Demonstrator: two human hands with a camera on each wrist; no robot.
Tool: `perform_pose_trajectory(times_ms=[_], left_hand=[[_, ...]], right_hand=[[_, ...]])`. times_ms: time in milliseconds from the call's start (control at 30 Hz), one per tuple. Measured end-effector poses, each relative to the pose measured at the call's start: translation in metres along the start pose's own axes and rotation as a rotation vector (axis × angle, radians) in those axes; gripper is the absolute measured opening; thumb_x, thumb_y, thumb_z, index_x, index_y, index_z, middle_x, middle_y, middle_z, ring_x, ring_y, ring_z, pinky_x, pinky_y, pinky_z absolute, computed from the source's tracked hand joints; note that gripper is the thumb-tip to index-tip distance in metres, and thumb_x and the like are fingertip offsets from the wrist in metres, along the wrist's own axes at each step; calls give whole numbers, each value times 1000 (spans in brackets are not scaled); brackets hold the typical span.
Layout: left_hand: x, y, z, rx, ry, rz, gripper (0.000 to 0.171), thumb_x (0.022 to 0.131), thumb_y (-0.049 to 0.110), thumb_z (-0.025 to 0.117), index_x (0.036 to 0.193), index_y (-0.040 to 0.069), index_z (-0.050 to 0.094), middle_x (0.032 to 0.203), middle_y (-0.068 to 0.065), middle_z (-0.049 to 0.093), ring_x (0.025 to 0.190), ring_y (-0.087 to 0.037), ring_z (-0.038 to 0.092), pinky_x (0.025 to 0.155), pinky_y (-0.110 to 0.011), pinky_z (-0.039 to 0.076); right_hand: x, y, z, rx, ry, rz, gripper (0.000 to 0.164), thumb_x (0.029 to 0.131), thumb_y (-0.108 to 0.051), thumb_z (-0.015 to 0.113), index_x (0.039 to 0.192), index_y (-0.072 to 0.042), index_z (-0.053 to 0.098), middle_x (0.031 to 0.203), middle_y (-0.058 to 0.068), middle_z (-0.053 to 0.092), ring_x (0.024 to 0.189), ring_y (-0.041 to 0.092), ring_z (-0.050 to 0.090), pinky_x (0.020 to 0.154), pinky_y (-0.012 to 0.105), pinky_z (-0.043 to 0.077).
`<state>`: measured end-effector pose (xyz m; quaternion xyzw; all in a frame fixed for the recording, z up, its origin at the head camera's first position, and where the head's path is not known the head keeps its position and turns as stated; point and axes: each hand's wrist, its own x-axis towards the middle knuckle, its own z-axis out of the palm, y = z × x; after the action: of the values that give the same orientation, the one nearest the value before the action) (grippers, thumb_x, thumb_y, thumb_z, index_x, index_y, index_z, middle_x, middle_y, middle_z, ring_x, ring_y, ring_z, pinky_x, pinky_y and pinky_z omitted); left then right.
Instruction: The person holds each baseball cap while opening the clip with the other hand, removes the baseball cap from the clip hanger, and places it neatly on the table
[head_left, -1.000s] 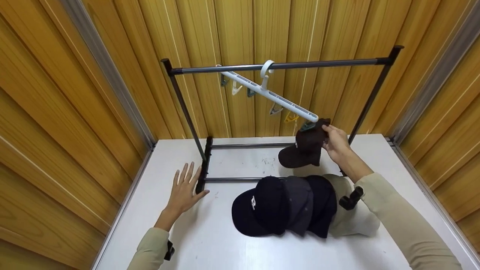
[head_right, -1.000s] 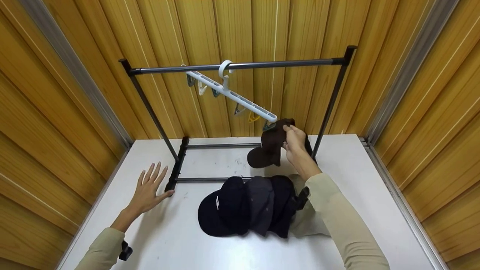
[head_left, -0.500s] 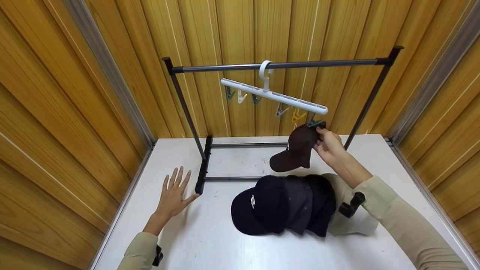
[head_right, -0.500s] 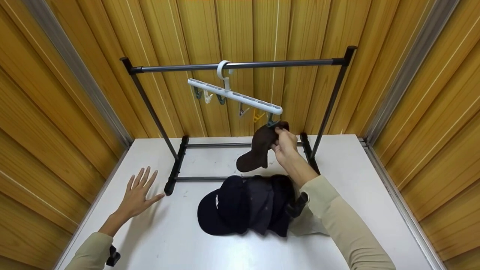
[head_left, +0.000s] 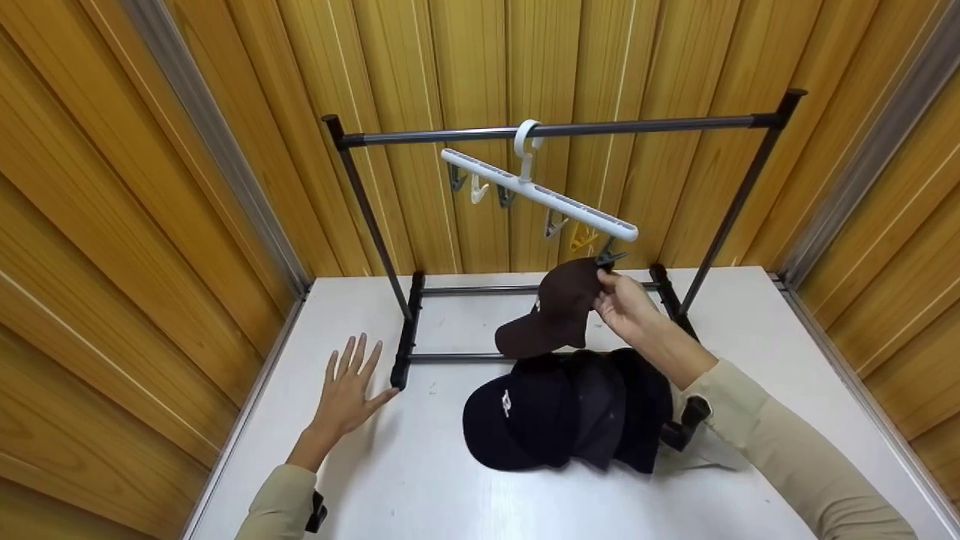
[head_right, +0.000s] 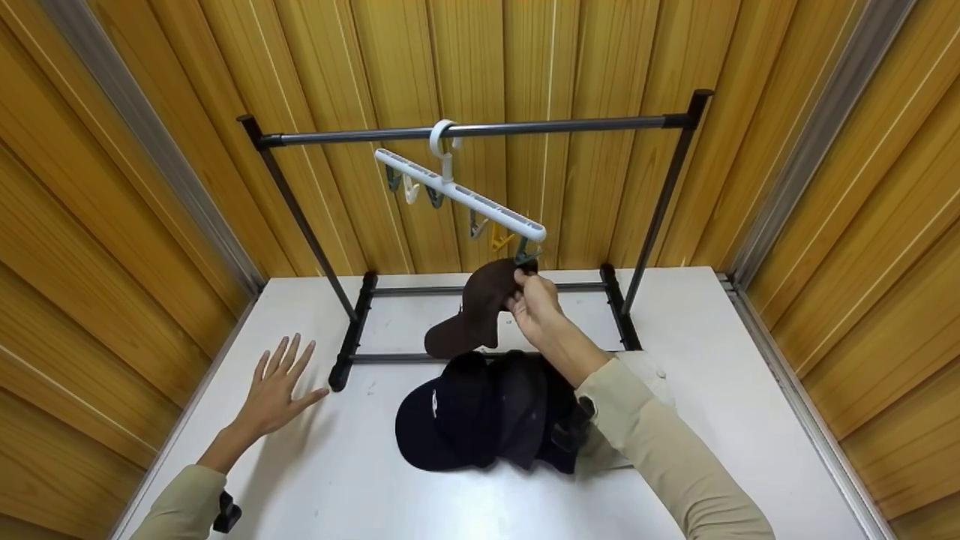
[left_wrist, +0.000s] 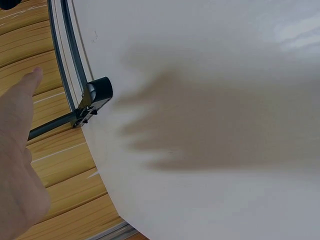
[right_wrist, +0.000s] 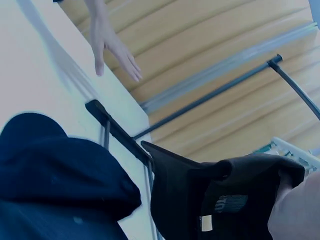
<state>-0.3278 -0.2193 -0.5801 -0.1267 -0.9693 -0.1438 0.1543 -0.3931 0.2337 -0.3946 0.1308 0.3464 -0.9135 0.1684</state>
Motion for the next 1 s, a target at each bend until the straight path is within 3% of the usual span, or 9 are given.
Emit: perform_pose_trajectory(times_ms=[233,400,567,800,1000], left_hand=[[-4,-1,0,13,5,14,85,88,44,74,156,5,40,164,-28,29,153,-49,24,122,-68,15],[-4,-2,-1,29,10,4,84,90,44,73,156,6,40,165,-27,29,154,-48,23,123,-67,15],[-3,-1,0,10,-5,-13,82,92,42,71,158,7,37,166,-26,27,155,-47,21,124,-66,13],[-1,-1,3,-6,4,1,81,93,46,67,158,7,38,166,-26,26,155,-46,21,124,-65,12],[-4,-3,4,-18,28,16,77,94,43,67,156,5,41,164,-28,31,153,-49,24,122,-68,15]], right_hand=[[2,29,9,-50,-21,62,11,108,-5,35,105,-6,46,84,5,64,76,12,67,70,19,58],[9,51,15,-65,-138,84,13,109,-3,35,108,-4,48,87,7,68,80,15,72,73,24,61],[16,92,14,-189,-252,135,16,108,-1,35,117,-2,50,89,5,70,82,14,72,76,25,61],[19,146,-1,-355,-318,254,26,107,0,39,133,-1,44,98,2,69,90,12,69,81,25,60],[20,158,-20,-454,-328,298,36,107,-2,43,143,2,44,104,1,71,97,14,70,88,30,58]])
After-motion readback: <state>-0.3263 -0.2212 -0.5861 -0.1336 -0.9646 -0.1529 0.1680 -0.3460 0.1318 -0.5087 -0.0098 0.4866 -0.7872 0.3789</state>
